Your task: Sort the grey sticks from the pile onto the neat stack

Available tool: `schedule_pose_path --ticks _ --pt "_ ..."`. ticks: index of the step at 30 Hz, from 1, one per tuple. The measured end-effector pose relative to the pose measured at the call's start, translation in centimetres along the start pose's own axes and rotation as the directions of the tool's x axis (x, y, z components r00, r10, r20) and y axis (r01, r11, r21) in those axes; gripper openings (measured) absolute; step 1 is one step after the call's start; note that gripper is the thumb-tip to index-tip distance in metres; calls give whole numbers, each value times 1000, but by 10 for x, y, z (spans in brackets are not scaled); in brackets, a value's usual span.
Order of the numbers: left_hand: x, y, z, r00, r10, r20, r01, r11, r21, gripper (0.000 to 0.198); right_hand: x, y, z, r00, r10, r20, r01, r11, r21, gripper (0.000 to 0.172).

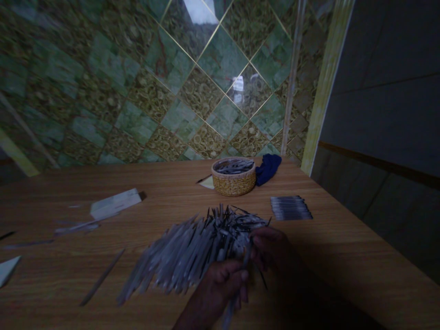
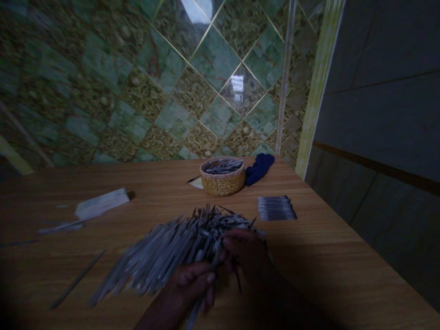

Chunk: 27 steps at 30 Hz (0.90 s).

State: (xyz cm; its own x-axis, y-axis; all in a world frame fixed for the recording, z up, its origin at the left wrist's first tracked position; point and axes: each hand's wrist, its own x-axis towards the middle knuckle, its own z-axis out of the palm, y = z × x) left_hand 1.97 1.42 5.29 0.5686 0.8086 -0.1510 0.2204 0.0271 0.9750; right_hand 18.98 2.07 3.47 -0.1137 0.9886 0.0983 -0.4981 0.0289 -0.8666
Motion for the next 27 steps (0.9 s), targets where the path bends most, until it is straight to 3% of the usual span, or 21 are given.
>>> schedule_pose_path --ticks 6,10,18,27 --pt "2 -4 1 1000 15 23 -14 999 -32 44 1 -1 0 1000 -15 -2 15 999 -41 29" --pt "1 -4 1 1000 6 6 -6 1000 10 44 5 -4 -12 999 -40 35 47 974 -220 28" --pt "1 -4 0 997 -61 53 59 997 42 45 0 -33 -29 965 -11 263 177 765 -619 15" --pt "0 -3 -1 997 -64 41 56 982 179 38 1 -39 -35 926 32 376 273 629 -728 18"
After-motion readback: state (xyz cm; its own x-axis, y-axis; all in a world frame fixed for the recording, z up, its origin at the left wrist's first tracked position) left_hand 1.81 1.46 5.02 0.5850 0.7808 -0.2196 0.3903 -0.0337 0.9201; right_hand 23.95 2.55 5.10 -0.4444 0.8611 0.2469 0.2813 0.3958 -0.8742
